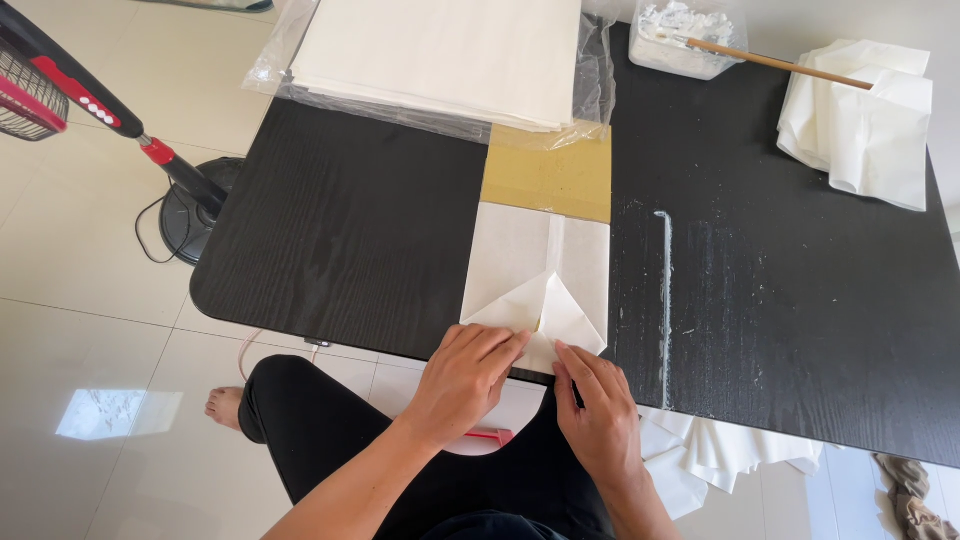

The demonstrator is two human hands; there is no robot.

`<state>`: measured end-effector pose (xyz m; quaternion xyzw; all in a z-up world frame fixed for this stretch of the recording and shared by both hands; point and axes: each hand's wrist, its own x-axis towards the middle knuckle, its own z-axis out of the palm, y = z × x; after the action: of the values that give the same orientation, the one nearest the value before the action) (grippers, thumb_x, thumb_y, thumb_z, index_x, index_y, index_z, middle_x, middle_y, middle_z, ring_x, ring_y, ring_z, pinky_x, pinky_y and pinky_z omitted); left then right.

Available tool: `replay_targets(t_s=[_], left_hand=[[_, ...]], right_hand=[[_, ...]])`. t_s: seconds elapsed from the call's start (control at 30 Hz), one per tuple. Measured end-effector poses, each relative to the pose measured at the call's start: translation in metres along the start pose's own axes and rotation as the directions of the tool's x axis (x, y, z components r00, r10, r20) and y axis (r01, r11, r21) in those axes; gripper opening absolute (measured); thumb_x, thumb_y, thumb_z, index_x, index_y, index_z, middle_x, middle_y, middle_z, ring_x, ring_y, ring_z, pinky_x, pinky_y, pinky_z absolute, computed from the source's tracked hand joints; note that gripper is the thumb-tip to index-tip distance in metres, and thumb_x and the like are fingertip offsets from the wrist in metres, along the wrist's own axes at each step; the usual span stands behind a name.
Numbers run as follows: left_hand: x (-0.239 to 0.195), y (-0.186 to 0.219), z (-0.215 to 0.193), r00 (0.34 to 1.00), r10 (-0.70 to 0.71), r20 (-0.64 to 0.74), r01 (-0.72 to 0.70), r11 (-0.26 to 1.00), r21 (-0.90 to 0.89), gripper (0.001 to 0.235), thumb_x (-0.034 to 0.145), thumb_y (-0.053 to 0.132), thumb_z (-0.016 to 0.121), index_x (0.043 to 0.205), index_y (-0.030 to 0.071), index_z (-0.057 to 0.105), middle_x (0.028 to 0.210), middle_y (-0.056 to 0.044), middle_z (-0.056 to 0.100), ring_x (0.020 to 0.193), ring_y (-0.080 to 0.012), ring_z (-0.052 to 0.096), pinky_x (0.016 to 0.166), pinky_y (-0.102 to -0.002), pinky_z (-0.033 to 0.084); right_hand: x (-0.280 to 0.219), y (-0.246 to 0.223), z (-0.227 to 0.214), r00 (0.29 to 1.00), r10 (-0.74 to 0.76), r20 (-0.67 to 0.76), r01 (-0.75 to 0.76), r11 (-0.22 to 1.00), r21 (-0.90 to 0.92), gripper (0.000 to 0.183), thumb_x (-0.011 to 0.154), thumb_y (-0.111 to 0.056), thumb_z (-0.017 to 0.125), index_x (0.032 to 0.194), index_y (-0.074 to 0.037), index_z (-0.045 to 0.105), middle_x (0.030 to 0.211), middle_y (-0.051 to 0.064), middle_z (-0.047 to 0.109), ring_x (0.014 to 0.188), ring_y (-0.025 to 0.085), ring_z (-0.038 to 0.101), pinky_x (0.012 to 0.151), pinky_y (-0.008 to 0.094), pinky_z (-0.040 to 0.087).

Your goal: The person folds a white sheet of paper on a black table, creating a triangular shape. They use a brush to apply a white substance from a container onto the folded edges of the paper.

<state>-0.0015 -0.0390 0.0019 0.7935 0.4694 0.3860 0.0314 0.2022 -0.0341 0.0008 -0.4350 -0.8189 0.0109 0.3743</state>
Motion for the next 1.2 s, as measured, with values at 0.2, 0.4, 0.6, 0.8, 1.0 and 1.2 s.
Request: replay_targets(t_s=[0.2,0.4,0.6,0.8,1.0,1.2], left_hand=[[0.025,-0.001,-0.004,0.911,-0.361,0.201,0.370,0.929,-0.011,0.068,0.098,0.025,0.070,0.152,0.002,0.035,0.129,-0.022,0.050,0.074,-0.0312,0.069,0.060,-0.037,0.059],[0.075,0.014,-0.036,0.742,-0.496,0.451,0.484,0.862,0.151,0.074,0.092,0.029,0.074,0.149,-0.005,0.041,0.130,-0.022,0.051,0.089,-0.0425,0.075,0.072,-0.048,0.064],[0.105,-0.017,-0.025,0.618,-0.528,0.582,0.523,0.829,0.198,0.059,0.081,0.032,0.083,0.126,0.002,0.059,0.112,-0.014,0.065,0.101,-0.0443,0.072,0.085,-0.049,0.060],[0.136,-0.043,-0.003,0.582,-0.490,0.649,0.490,0.848,0.201,0.063,0.063,0.038,0.094,0.111,0.007,0.068,0.097,-0.012,0.074,0.093,-0.0375,0.075,0.082,-0.047,0.061],[0.151,-0.050,-0.009,0.523,-0.489,0.698,0.676,0.737,0.009,0.036,0.073,0.013,0.089,0.102,0.001,0.072,0.067,-0.002,0.068,0.048,-0.0139,0.068,0.061,-0.025,0.057],[0.146,-0.055,-0.015,0.518,-0.465,0.718,0.764,0.630,-0.143,0.033,0.081,0.005,0.080,0.112,-0.005,0.072,0.084,-0.010,0.071,0.061,-0.0135,0.073,0.061,-0.022,0.061]], right_hand=[[0.020,-0.009,-0.004,0.906,0.405,0.126,-0.417,0.904,0.091,0.047,0.089,-0.016,0.077,0.133,-0.013,0.061,0.128,0.006,0.058,0.084,0.010,0.070,0.065,0.033,0.060],[0.092,-0.033,-0.032,0.609,0.679,0.410,-0.708,0.699,-0.105,0.075,0.087,-0.031,0.079,0.149,-0.001,0.048,0.143,0.021,0.054,0.082,0.032,0.077,0.078,0.050,0.059],[0.133,-0.004,-0.035,0.498,0.643,0.582,-0.706,0.691,-0.159,0.069,0.076,-0.029,0.088,0.139,-0.014,0.066,0.127,0.010,0.073,0.116,0.036,0.070,0.098,0.047,0.053],[0.156,0.014,-0.023,0.467,0.610,0.641,-0.777,0.629,-0.032,0.042,0.074,-0.017,0.089,0.113,-0.006,0.078,0.098,0.007,0.076,0.053,0.018,0.066,0.061,0.031,0.053],[0.158,0.022,-0.017,0.443,0.623,0.645,-0.851,0.519,0.083,0.025,0.082,-0.007,0.081,0.106,0.001,0.079,0.094,0.012,0.071,0.056,0.018,0.071,0.059,0.027,0.054],[0.139,0.031,-0.004,0.476,0.655,0.586,-0.854,0.504,0.129,0.020,0.081,-0.012,0.082,0.098,-0.002,0.079,0.072,0.010,0.071,0.052,0.016,0.067,0.051,0.024,0.050]])
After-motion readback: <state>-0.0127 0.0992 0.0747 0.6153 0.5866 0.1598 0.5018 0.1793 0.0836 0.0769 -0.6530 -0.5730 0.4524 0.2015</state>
